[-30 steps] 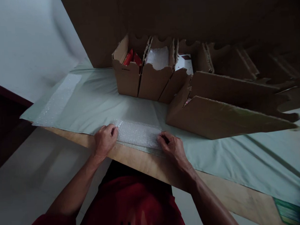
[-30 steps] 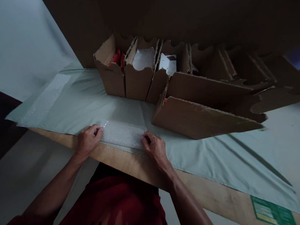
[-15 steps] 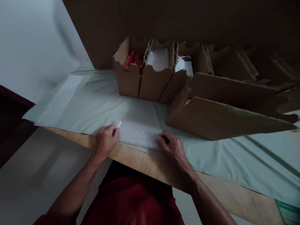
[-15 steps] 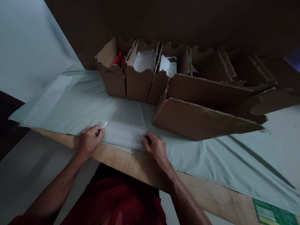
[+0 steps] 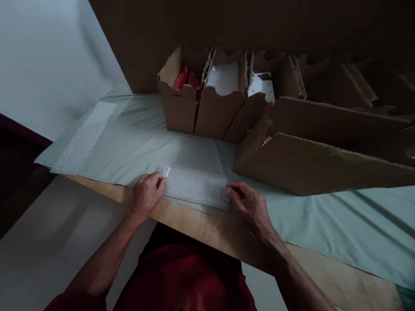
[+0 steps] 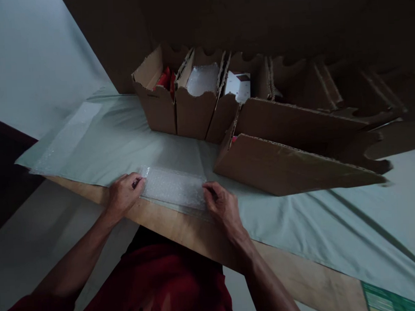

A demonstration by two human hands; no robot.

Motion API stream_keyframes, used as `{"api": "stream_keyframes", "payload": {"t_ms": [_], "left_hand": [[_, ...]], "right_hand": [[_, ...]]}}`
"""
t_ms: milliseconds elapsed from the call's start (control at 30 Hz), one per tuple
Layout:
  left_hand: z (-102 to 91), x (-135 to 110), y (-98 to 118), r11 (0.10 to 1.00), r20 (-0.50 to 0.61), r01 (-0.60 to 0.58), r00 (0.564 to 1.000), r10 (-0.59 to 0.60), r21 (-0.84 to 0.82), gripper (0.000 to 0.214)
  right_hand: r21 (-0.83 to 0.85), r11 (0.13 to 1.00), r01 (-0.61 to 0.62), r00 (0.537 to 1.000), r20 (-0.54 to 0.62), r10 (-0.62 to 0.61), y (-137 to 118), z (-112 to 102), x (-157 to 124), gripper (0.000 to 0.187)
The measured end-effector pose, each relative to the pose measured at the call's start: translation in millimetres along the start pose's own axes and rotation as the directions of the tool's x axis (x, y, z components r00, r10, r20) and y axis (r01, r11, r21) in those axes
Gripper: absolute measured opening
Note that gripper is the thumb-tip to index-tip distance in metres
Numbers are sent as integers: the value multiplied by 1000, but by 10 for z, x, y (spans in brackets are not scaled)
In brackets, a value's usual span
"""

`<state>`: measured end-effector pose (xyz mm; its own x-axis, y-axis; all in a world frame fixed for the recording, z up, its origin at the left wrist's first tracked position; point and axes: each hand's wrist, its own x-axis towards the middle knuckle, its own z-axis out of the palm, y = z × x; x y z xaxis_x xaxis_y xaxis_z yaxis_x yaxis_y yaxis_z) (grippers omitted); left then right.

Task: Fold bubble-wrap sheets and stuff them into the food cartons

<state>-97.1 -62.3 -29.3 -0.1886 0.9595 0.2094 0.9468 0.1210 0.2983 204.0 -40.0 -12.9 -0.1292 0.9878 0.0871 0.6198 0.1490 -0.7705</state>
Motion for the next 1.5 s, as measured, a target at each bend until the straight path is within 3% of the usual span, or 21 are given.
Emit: {"api": "stream_keyframes", "payload": {"t_ms": [167,367,600,833,933,1033,1133,1233,1300,1400,1500], "left_hand": [[-13,2,-29,1000,11,-19,1000,19,-18,21],[-47,11,-80,996,23,-27,999,29,-83,22],[-96,83,-12,998,116,29,993,-35,53,25],[-154,138,96,981,192,29,979,-66,190,25],[-164,147,109,979,204,20,977,-63,204,25],[-162,146,111,977,212,16,975,-62,213,25],[-161,141,116,974,214,20,974,-70,225,26],[-172,148,133,973,223,26,972,-78,227,25],[-185,163,139,975,238,30,968,-84,222,25],[-204,181,122,981,256,44,962,-93,191,23],[-209,155,98,994,143,33,989,-47,104,22]], "right_hand": [[-46,998,-41,996,82,45,55,23,67,34],[-83,996,-18,997,79,24,83,60,55,28],[-307,952,-1,998,60,21,123,160,83,29],[-372,928,-9,999,46,28,160,183,66,32],[-422,903,79,995,-19,-96,121,154,24,31],[-511,822,251,941,-69,-330,11,128,-24,25],[-553,733,397,885,19,-465,-117,144,-26,22],[-518,703,487,866,181,-466,-173,215,19,22],[-505,706,497,867,257,-426,-164,273,43,24],[-516,723,459,888,278,-366,-133,338,35,27],[-528,731,432,902,267,-340,-124,366,-1,29]]}}
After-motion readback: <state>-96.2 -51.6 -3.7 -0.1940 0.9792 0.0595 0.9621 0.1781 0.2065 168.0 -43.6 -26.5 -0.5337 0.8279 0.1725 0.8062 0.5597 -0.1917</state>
